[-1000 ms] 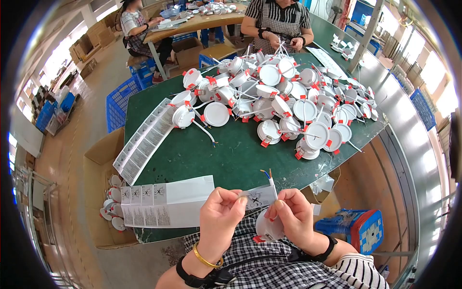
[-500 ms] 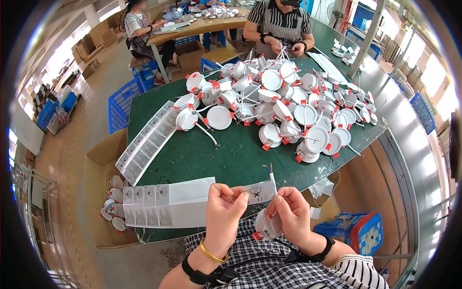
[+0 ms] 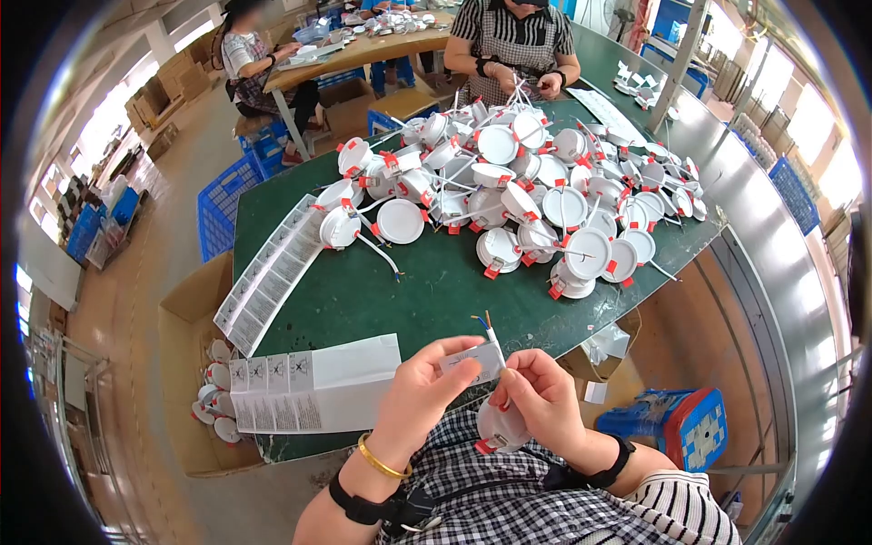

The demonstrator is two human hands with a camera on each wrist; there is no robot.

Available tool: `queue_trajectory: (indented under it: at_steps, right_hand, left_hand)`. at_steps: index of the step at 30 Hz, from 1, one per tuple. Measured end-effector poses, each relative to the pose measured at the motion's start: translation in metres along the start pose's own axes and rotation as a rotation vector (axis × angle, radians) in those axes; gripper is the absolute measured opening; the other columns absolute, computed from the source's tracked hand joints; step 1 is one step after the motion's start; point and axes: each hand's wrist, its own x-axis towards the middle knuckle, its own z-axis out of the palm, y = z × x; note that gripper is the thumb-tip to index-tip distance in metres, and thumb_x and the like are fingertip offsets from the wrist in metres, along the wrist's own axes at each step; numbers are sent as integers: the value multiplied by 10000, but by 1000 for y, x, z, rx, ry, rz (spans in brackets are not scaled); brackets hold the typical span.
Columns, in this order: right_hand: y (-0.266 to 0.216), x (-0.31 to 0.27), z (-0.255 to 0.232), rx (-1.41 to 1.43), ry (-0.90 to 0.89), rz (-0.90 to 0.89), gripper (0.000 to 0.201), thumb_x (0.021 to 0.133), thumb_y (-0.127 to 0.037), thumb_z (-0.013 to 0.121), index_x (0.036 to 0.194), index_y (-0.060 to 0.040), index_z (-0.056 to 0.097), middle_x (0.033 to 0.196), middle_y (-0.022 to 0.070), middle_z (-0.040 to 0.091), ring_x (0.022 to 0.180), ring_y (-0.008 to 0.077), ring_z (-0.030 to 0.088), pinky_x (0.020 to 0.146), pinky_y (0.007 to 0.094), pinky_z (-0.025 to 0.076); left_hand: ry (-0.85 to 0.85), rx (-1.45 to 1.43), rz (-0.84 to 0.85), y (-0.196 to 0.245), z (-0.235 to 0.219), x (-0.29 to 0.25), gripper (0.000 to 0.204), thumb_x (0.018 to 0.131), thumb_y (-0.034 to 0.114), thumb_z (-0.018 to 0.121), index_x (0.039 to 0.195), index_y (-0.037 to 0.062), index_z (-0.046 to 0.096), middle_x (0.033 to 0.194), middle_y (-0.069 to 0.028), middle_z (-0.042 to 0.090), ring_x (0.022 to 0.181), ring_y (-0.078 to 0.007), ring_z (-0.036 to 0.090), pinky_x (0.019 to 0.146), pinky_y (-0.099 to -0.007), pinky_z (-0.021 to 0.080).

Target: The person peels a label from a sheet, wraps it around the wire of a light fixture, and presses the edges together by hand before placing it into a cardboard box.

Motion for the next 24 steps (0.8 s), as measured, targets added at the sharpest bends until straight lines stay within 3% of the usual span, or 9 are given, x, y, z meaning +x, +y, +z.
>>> queue_trajectory:
  at_steps: [2, 5, 12, 15, 18, 22, 24]
  right_hand:
    - [-1, -1, -2, -1, -1, -1, 103, 959, -98, 522, 1000, -3, 524, 763, 23, 620, 691, 51, 564, 624, 195, 453]
    - [-1, -1, -4, 28, 3, -8, 104, 958, -99, 525, 996, -1, 523, 757, 21, 614, 686, 52, 563, 621, 199, 455]
    - [-3, 7, -13, -49, -49, 22, 106, 946, -90, 543, 985, 6, 520, 750, 18, 598, 679, 61, 572, 607, 213, 463]
    - [-7, 7, -11, -61, -81, 46, 112, 939, -89, 555, 982, 11, 526, 750, 15, 599, 682, 62, 577, 607, 214, 467]
    - [-9, 5, -14, -60, -93, 53, 114, 937, -93, 559, 981, 9, 534, 750, 12, 599, 687, 61, 579, 610, 213, 469]
    - [-14, 7, -14, -70, -93, 38, 118, 939, -107, 560, 978, 2, 540, 748, 13, 600, 683, 59, 579, 605, 216, 469]
    - [-16, 9, -15, -167, -139, 53, 123, 940, -119, 561, 973, -2, 544, 745, 13, 603, 674, 58, 578, 599, 220, 470]
  left_hand:
    - [3, 279, -132, 3, -1, 5, 286, 900, 213, 658, 1046, -32, 651, 866, -5, 638, 794, -39, 540, 715, -196, 442]
    - [64, 366, -134, 11, 9, 3, 273, 910, 212, 636, 961, -51, 688, 852, -22, 662, 789, -76, 572, 751, -229, 458]
    - [9, 241, -175, 26, -5, 7, 324, 908, 220, 639, 1075, -57, 651, 893, -15, 662, 798, -52, 553, 731, -199, 436]
    - [-100, 478, -111, 32, -1, 14, 323, 912, 244, 637, 1076, -33, 657, 919, -15, 669, 808, -66, 571, 727, -214, 460]
    - [-168, 703, -79, 31, 4, 21, 286, 894, 241, 656, 1030, -10, 672, 889, -38, 677, 814, -64, 569, 719, -229, 468]
    - [-154, 683, -43, 31, 6, 21, 248, 891, 214, 658, 990, -13, 676, 867, -41, 676, 800, -69, 572, 722, -237, 471]
    - [-229, 570, -12, 29, 2, 22, 190, 886, 172, 659, 915, -14, 686, 770, 7, 650, 688, -39, 533, 646, -207, 446]
